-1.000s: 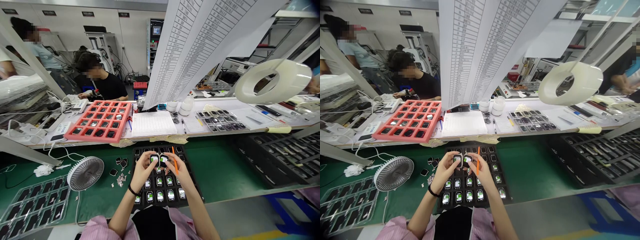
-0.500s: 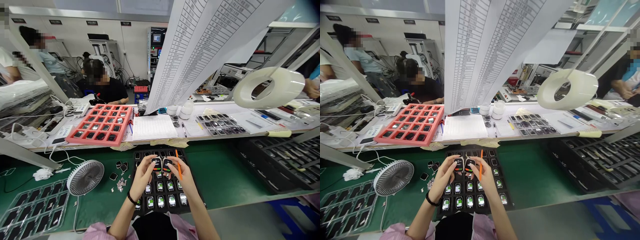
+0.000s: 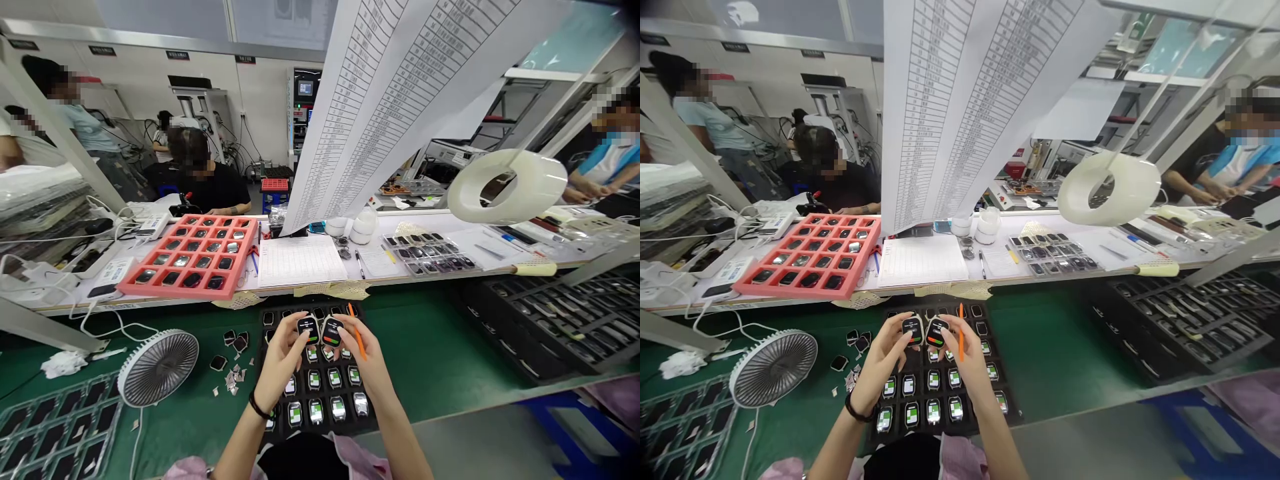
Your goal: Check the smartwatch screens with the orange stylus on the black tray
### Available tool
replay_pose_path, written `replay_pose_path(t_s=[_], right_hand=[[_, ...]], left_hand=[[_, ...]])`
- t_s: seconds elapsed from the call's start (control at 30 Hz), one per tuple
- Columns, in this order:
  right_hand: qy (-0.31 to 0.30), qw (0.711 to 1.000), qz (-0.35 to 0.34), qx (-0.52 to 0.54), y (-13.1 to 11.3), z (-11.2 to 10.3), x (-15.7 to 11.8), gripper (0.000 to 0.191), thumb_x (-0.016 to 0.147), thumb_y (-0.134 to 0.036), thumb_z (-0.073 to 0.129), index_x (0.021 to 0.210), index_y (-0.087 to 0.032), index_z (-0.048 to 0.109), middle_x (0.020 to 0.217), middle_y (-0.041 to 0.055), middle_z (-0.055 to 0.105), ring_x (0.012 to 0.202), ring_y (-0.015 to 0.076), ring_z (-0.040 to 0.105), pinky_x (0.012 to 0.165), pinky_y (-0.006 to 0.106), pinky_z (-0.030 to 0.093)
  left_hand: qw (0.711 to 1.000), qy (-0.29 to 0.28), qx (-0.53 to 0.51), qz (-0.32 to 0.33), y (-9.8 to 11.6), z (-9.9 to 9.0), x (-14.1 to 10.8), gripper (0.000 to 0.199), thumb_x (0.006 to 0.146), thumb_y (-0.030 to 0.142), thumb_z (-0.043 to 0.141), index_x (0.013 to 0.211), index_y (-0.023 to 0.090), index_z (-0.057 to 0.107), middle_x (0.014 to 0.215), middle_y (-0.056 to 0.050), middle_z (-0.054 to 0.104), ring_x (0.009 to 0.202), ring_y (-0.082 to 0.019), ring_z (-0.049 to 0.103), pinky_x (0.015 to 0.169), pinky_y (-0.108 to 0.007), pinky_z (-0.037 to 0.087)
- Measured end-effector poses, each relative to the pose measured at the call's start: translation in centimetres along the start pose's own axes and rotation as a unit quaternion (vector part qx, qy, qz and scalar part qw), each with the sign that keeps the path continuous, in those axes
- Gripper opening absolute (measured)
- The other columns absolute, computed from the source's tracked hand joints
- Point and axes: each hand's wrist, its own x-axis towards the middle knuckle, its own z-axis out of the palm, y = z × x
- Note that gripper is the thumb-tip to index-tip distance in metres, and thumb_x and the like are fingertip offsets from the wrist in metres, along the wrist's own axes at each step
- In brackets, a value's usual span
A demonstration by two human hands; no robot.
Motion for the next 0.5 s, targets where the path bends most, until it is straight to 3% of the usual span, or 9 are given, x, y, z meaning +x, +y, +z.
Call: replay_pose_path(t_s=[0.1, 0.23, 0.5], right_hand=[[-0.004, 1.0, -0.002, 0.002, 0.0, 0.1, 0.0, 0.031, 0.084, -0.041, 0.062, 0.109, -0.024, 0.061, 0.093, 0.005, 0.066, 0.06, 0.0148, 0.063, 0.056, 0.029, 0.052], [-0.008, 1.0, 0.0, -0.003, 0.3, 0.1, 0.1, 0.033, 0.082, -0.038, 0.065, 0.111, -0.025, 0.06, 0.108, 0.0071, 0.064, 0.057, 0.0127, 0.061, 0.058, 0.03, 0.053], [-0.021, 1.0, -0.008, 0.005, 1.3, 0.1, 0.3, 0.04, 0.079, -0.036, 0.069, 0.115, -0.025, 0.057, 0.115, 0.0091, 0.063, 0.058, 0.0127, 0.061, 0.057, 0.031, 0.054]], left_hand=[[0.999, 0.005, 0.028, 0.021, -0.4, 0.0, 0.2, 0.041, 0.086, 0.041, 0.057, 0.122, 0.024, 0.048, 0.117, -0.01, 0.056, 0.08, -0.015, 0.059, 0.057, -0.023, 0.05], [0.999, 0.008, 0.041, 0.033, -0.9, 0.0, 0.3, 0.04, 0.085, 0.037, 0.06, 0.121, 0.024, 0.048, 0.118, -0.009, 0.056, 0.091, -0.018, 0.06, 0.07, -0.028, 0.053], [0.999, 0.029, 0.034, 0.028, -0.7, 0.2, 0.5, 0.041, 0.081, 0.036, 0.064, 0.117, 0.023, 0.049, 0.12, -0.009, 0.057, 0.102, -0.021, 0.06, 0.071, -0.027, 0.053]])
